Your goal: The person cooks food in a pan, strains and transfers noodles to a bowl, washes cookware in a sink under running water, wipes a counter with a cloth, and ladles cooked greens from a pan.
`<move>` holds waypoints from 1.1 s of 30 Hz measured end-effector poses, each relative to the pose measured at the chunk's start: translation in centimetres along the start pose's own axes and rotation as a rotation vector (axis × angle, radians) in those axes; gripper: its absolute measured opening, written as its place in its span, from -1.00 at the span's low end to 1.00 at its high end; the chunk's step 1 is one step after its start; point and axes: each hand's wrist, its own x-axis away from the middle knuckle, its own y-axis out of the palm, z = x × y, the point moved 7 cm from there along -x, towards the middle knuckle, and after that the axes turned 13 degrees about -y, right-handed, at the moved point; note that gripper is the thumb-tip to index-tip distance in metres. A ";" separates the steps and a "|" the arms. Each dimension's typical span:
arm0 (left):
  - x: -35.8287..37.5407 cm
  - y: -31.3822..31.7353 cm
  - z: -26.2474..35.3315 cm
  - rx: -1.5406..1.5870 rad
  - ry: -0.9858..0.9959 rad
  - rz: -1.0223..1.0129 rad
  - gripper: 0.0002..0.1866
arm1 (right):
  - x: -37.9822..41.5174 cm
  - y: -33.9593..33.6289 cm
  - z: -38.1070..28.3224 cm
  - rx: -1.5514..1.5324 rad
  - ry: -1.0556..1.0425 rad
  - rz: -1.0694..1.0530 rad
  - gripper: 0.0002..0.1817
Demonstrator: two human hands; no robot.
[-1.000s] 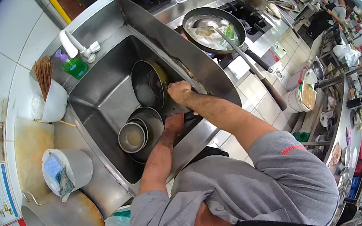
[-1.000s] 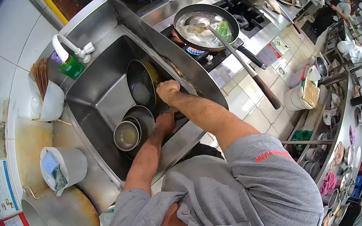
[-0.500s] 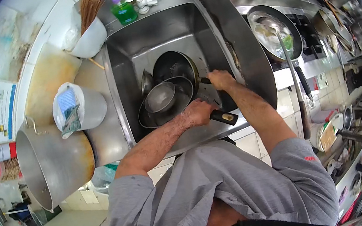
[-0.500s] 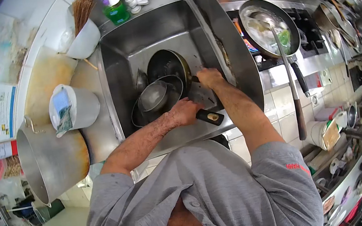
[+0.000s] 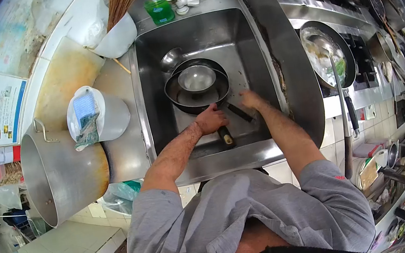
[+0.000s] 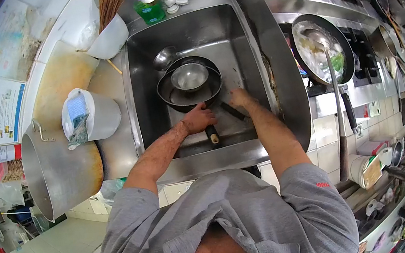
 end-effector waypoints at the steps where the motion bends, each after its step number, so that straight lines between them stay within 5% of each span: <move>1: 0.7 0.8 -0.8 0.001 -0.009 0.007 -0.83 | -1.0 -2.2 -0.7 0.004 0.007 0.091 -0.37; 3: 2.8 3.2 -2.2 -0.011 -0.015 0.101 -0.83 | -3.4 -6.1 -2.8 -0.141 0.008 0.134 -0.42; 5: 5.0 5.5 -3.8 -0.063 -0.106 -0.064 -0.72 | -6.3 -10.2 -5.1 -0.188 -0.161 0.319 -0.46; 7: 7.4 6.1 -6.2 0.094 -0.394 -0.055 -0.58 | -9.0 -14.7 -8.3 -0.178 -0.239 0.412 -0.47; 9: 8.4 4.7 -6.4 0.152 -0.542 -0.254 -0.48 | -10.9 -19.2 -11.7 -0.215 -0.310 0.583 -0.45; 12: 10.1 4.6 -8.0 0.475 -0.788 -0.183 -0.50 | -15.4 -24.7 -13.7 -0.132 -0.302 0.763 -0.36; 13: 10.8 2.5 -8.5 0.682 -0.835 0.032 -0.56 | -16.5 -25.9 -14.1 -0.110 -0.324 0.844 -0.31; 14: 11.7 0.4 -9.0 0.885 -0.872 0.254 -0.61 | -17.5 -26.2 -14.1 -0.113 -0.327 0.840 -0.31; 16: 13.8 -2.3 -8.9 0.888 -0.930 0.362 -0.64 | -19.6 -25.9 -14.0 -0.698 -0.159 0.620 -0.24; 19: 17.6 -5.5 -8.3 0.953 -1.065 0.532 -0.69 | -22.1 -24.8 -15.0 -1.007 -0.167 0.333 -0.25; 23: 21.1 -5.6 -7.6 1.102 -1.199 0.691 -0.73 | -25.5 -24.6 -14.0 -0.945 -0.171 0.315 -0.59; 27: 21.1 -6.1 -7.6 1.114 -1.274 0.688 -0.74 | -27.4 -25.2 -12.9 -1.086 -0.348 0.342 -0.52; 31: 20.5 -10.0 -8.4 0.999 -1.229 0.825 -0.72 | -27.6 -25.4 -12.5 -1.081 -0.345 0.436 -0.43; 33: 21.0 -15.5 -7.3 0.409 -1.156 1.000 -0.70 | -27.3 -25.5 -12.8 -1.095 -0.362 0.419 -0.44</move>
